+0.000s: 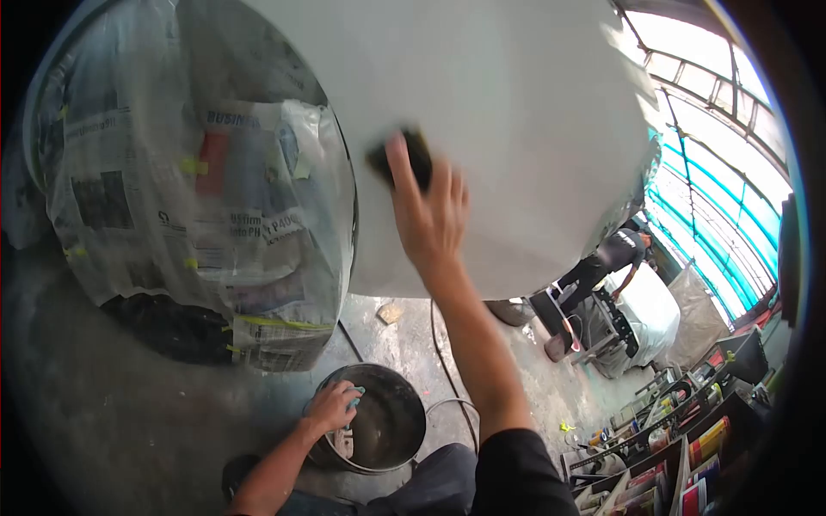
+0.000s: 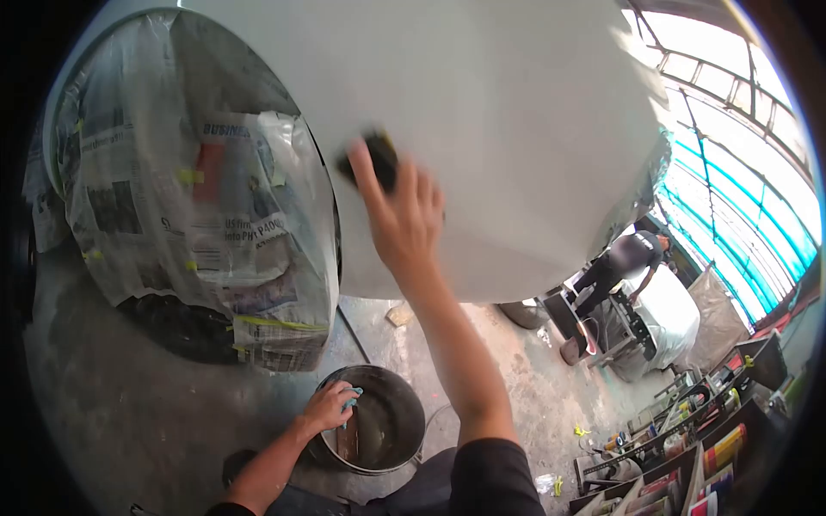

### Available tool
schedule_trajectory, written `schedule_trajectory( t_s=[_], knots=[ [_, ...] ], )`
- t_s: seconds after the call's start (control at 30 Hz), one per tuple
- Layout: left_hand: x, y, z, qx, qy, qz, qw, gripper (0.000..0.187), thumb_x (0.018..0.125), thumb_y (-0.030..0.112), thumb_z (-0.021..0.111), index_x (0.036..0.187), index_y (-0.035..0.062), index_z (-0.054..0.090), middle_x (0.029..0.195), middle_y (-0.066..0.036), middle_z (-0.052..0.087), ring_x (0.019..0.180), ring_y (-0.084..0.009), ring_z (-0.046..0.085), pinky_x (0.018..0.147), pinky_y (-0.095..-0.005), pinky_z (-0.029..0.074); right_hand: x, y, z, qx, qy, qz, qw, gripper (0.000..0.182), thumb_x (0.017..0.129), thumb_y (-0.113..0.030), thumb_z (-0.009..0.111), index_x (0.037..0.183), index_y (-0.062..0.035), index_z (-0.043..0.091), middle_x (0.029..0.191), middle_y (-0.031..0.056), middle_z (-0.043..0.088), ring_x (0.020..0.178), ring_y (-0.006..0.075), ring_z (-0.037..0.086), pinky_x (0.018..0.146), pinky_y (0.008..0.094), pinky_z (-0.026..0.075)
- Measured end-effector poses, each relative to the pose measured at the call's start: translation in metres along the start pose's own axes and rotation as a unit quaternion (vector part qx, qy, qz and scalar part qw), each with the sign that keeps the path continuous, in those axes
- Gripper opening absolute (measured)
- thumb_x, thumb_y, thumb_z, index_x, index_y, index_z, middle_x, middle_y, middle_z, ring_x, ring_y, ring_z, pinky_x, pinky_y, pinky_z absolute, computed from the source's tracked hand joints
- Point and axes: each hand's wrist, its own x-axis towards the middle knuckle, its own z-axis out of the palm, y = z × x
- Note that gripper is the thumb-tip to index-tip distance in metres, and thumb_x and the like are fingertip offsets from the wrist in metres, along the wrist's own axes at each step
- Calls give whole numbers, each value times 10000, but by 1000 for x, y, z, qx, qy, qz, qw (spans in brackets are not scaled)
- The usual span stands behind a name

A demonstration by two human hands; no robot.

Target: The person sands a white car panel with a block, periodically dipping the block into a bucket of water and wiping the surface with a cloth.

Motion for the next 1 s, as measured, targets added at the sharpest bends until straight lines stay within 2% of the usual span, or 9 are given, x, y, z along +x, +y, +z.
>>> schedule_trajectory(
  t_s=[0.1, 0.27, 0.37, 0.53, 0.63, 0.73, 0.83, 0.97, 1.0],
  knots=[
    [-3, -3, 3, -6, 4, 13, 1000, 305, 850, 199, 736, 1150, 144, 751, 1293, -74, 638, 1191, -337, 614, 994, -464, 537, -88, 11, -23, 17, -5, 1, 1000, 644, 859, -105, 719, 1452, -338, 620, 1190, 155, 638, 972, 315, 663, 791, 404, 507],
    [-6, -2, 5, -5, 11, 17, 1000, 303, 847, 187, 732, 1145, 136, 757, 1284, -77, 639, 1171, -347, 615, 983, -466, 536, 54, -3, -7, 14, -42, -5, 999, 662, 870, -100, 718, 1475, -336, 590, 1092, 110, 602, 864, 283, 618, 721, 412, 481],
    [0, -3, 8, 1, 8, 17, 1000, 306, 846, 185, 731, 1146, 135, 758, 1278, -78, 639, 1164, -344, 616, 977, -468, 537, 85, -10, 2, 39, 3, -5, 999, 683, 880, -79, 691, 1498, -341, 563, 1030, 94, 572, 816, 276, 584, 695, 416, 464],
    [-1, -1, 3, -4, 12, 17, 1000, 312, 848, 197, 727, 1153, 138, 755, 1259, -73, 639, 1158, -332, 619, 960, -467, 546, -118, 10, -14, 16, -42, -115, 992, 631, 919, -102, 655, 1490, -356, 572, 1185, 202, 627, 933, 308, 652, 707, 398, 507],
    [1, -2, 3, -2, 12, 25, 1000, 319, 851, 204, 722, 1163, 139, 751, 1247, -68, 638, 1156, -327, 620, 952, -466, 553, -66, -8, -15, -31, -30, -92, 995, 553, 851, -159, 804, 1369, -314, 685, 1157, 163, 660, 908, 276, 671, 679, 410, 508],
    [0, 0, 3, 9, 8, 9, 1000, 325, 852, 203, 719, 1169, 138, 748, 1267, -61, 638, 1166, -328, 620, 958, -467, 555, 56, -31, 2, -8, -33, 32, 999, 639, 868, -108, 762, 1457, -313, 620, 1105, 112, 612, 878, 282, 630, 719, 430, 505],
    [0, -1, 3, 17, -8, 3, 1000, 332, 857, 206, 717, 1180, 135, 745, 1294, -65, 635, 1186, -335, 618, 968, -471, 554, 59, -40, 4, 7, -18, 61, 998, 651, 865, -103, 761, 1466, -307, 616, 1064, 100, 588, 866, 289, 611, 728, 439, 501],
    [1, -4, 3, 0, 3, 18, 1000, 330, 861, 204, 717, 1180, 128, 748, 1294, -78, 641, 1203, -344, 615, 975, -474, 551, -92, -35, -7, -17, -19, 15, 1000, 683, 830, -93, 786, 1454, -320, 625, 1194, 154, 657, 963, 314, 670, 813, 408, 529],
    [3, -4, 3, -7, 5, 21, 1000, 329, 861, 203, 716, 1180, 127, 750, 1288, -82, 644, 1205, -345, 614, 977, -474, 551, -85, -39, -13, -13, -12, 18, 1000, 686, 826, -92, 786, 1450, -325, 627, 1214, 161, 665, 980, 318, 678, 828, 402, 531]
  ],
)
